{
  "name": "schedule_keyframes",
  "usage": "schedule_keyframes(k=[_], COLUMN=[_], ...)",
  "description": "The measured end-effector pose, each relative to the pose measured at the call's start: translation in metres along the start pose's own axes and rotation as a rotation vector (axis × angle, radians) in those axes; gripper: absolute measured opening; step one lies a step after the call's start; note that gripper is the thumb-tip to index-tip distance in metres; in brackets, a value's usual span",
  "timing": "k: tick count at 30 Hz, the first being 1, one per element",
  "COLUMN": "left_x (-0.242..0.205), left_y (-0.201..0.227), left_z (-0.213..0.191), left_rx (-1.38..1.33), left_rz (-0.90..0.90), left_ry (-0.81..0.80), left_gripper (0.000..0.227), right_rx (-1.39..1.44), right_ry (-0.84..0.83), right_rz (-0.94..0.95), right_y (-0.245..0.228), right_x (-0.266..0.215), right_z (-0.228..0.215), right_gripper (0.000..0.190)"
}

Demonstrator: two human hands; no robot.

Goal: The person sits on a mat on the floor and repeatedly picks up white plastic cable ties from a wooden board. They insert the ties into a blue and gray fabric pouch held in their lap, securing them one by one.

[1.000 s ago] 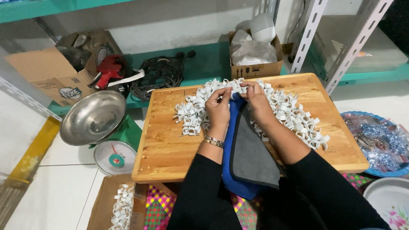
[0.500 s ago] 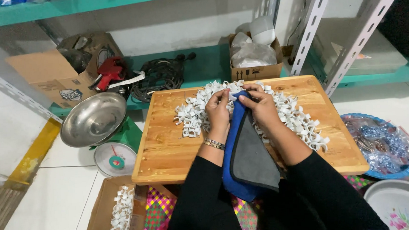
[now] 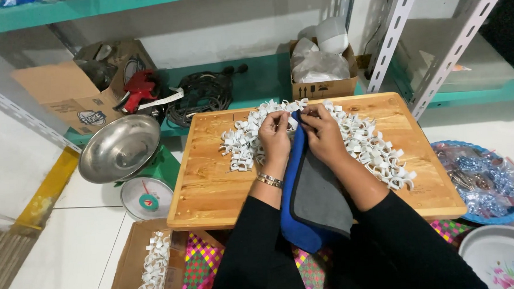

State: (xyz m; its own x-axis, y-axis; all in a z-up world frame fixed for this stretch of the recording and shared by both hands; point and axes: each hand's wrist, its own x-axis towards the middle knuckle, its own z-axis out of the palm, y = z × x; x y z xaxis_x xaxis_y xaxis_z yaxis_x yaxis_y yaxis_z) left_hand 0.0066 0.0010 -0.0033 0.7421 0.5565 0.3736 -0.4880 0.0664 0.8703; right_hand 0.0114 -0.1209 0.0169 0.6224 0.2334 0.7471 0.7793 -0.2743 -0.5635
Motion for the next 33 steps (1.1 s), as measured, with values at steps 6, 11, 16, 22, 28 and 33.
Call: schedule_keyframes(k=[6,11,16,22,28,33], left_x=[-0.001,0.002,0.003,0.01,0.011,0.016], left_y=[0.002,-0.005,-0.016,-0.024,-0.029,-0.03], left_z=[-0.003,-0.005,-0.002,-0.004,0.0,-0.007], left_rx=[0.145,0.085,0.022,0.025,0.021,-0.101], left_rz=[-0.006,-0.068,-0.155,-0.221,-0.328,-0.351], left_ry=[-0.031,0.026,0.062,0.158,0.082,0.199], left_gripper=[0.01,0.011,0.01,0.009,0.01,0.011], right_rx=[0.026,0.004,-0.075,-0.144,-0.233,-0.155], right_ry=[0.094,0.029,-0.021,-0.096,-0.093,-0.107], right_rz=[0.057,-0.007,-0.021,0.049,-0.025,-0.123], right_y=[-0.005,-0.006,-0.01,-0.018,-0.004,-0.011], right_x=[0.0,-0.002,-0.002,0.0,0.0,-0.002], right_z=[-0.002,0.001,0.001,0.001,0.003,0.001], right_gripper=[0.023,0.029,0.031,0.037,0.032,0.025])
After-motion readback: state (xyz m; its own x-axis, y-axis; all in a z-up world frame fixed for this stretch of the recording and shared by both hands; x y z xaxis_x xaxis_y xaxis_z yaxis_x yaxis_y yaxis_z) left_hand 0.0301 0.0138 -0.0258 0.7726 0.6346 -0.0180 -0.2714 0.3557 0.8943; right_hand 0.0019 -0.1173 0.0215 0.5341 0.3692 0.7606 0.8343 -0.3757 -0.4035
